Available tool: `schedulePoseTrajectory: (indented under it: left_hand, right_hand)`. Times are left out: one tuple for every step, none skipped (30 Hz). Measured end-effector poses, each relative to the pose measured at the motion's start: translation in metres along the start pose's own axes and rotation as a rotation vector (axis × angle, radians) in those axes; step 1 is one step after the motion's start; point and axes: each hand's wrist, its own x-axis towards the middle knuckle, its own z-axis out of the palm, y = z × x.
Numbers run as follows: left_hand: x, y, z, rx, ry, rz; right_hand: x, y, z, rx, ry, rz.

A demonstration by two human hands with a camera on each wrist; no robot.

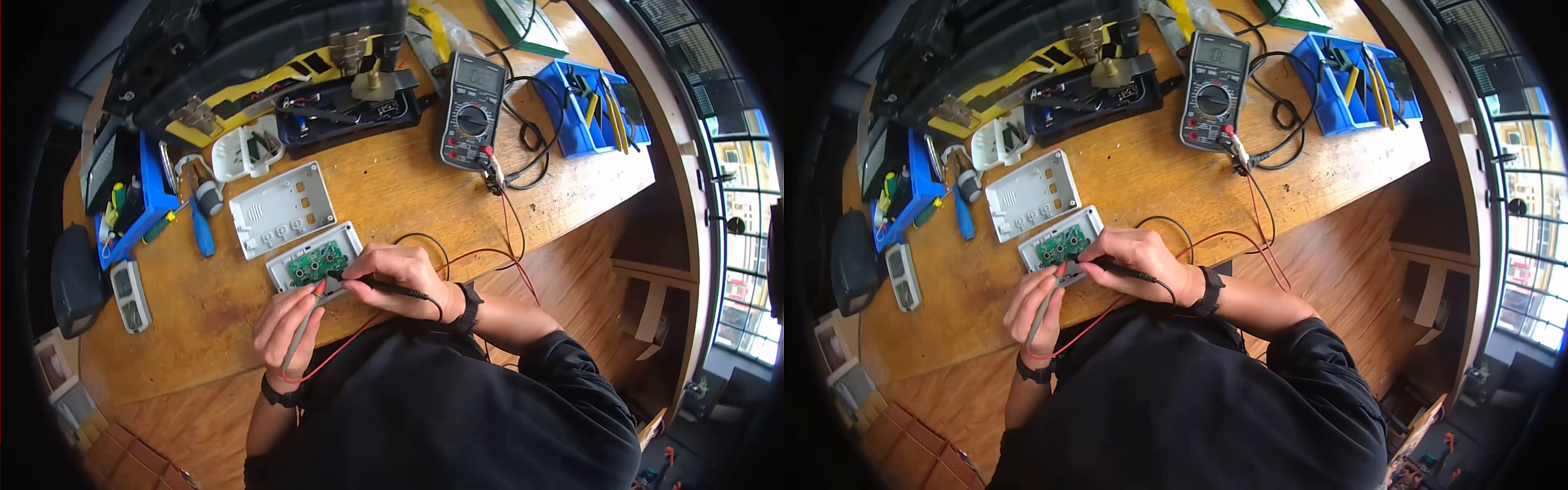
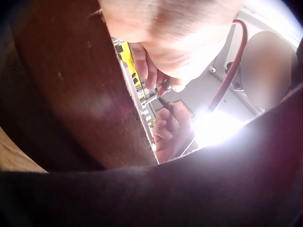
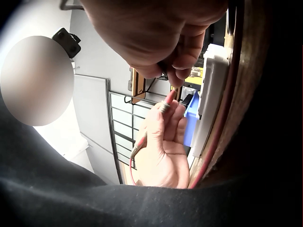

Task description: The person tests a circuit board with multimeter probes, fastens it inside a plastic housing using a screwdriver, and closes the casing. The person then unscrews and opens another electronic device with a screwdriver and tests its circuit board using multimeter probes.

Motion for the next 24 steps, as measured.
schedulePoseTrajectory:
  left_hand:
    - [0.001,0.001,-0.001,0.019,-0.048,-0.012]
    - [0.0,0.001,0.0,0.017,-0.054,-0.003]
    - [-0.001,0.001,0.001,0.018,-0.033,0.009]
    - [-0.003,0.001,0.002,0.018,-0.011,0.022]
    - [-0.008,0.001,0.001,0.034,0.023,-0.021]
    - [-0.013,-0.001,0.0,0.031,0.018,-0.013]
    - [-0.015,-0.002,0.0,0.049,0.077,-0.012]
    - [-0.017,-0.004,-0.001,0.067,0.136,-0.01]
    - [-0.018,-0.006,-0.001,0.069,0.112,0.013]
    - [-0.016,-0.005,0.0,0.066,0.105,0.017]
    - [-0.013,-0.005,0.002,0.061,0.068,0.047]
    - [-0.011,-0.005,0.002,0.056,0.032,0.078]
    - [-0.011,-0.007,0.002,0.046,0.032,0.073]
    - [-0.012,-0.008,0.002,0.045,0.03,0.077]
    - [-0.012,-0.008,0.002,0.042,0.029,0.068]
    - [-0.011,-0.008,0.002,0.039,0.028,0.059]
    - [-0.011,-0.007,0.002,0.037,0.027,0.063]
    - [-0.012,-0.006,0.002,0.039,0.027,0.033]
    - [-0.012,-0.005,0.002,0.042,0.029,0.003]
    - [-0.012,-0.005,0.001,0.04,0.027,0.005]
    - [-0.013,-0.005,0.002,0.038,0.029,0.005]
    - [-0.013,-0.006,0.002,0.036,0.033,0.005]
    - [-0.012,-0.006,0.002,0.035,0.033,0.009]
    - [-0.012,-0.006,0.003,0.033,0.036,0.003]
  right_hand:
    - [0.0,0.0,0.0,-0.005,-0.005,-0.036]
    - [-0.001,0.0,-0.001,-0.009,-0.012,-0.07]
    - [-0.002,-0.002,-0.001,-0.011,-0.004,-0.073]
    - [-0.002,-0.003,-0.001,-0.013,0.002,-0.029]
    - [-0.003,-0.004,-0.002,-0.017,0.009,0.015]
    - [-0.003,-0.006,-0.003,-0.021,0.016,0.059]
    - [-0.003,-0.004,-0.002,-0.024,0.025,0.056]
    - [-0.003,0.0,-0.001,-0.027,0.018,0.014]
    - [-0.003,0.002,-0.001,-0.03,0.012,-0.026]
    - [-0.004,0.001,-0.001,-0.031,0.02,-0.025]
    - [-0.004,-0.001,-0.002,-0.033,-0.03,-0.012]
    - [-0.004,-0.002,-0.003,-0.036,-0.081,-0.001]
    - [-0.003,0.0,-0.003,-0.035,-0.072,-0.051]
    - [-0.003,0.0,-0.003,-0.036,-0.067,-0.053]
    - [-0.004,0.0,-0.003,-0.034,-0.063,-0.06]
    - [-0.004,0.0,-0.003,-0.032,-0.06,-0.067]
    - [-0.005,0.0,-0.003,-0.035,-0.056,-0.069]
    - [-0.005,0.0,-0.003,-0.034,-0.067,-0.055]
    - [-0.006,0.001,-0.003,-0.032,-0.08,-0.041]
    - [-0.006,0.0,-0.003,-0.034,-0.076,-0.041]
    - [-0.006,0.0,-0.003,-0.035,-0.072,-0.052]
    - [-0.006,0.0,-0.003,-0.037,-0.068,-0.064]
    - [-0.005,0.0,-0.003,-0.039,-0.067,-0.066]
    - [-0.006,0.0,-0.003,-0.041,-0.064,-0.071]
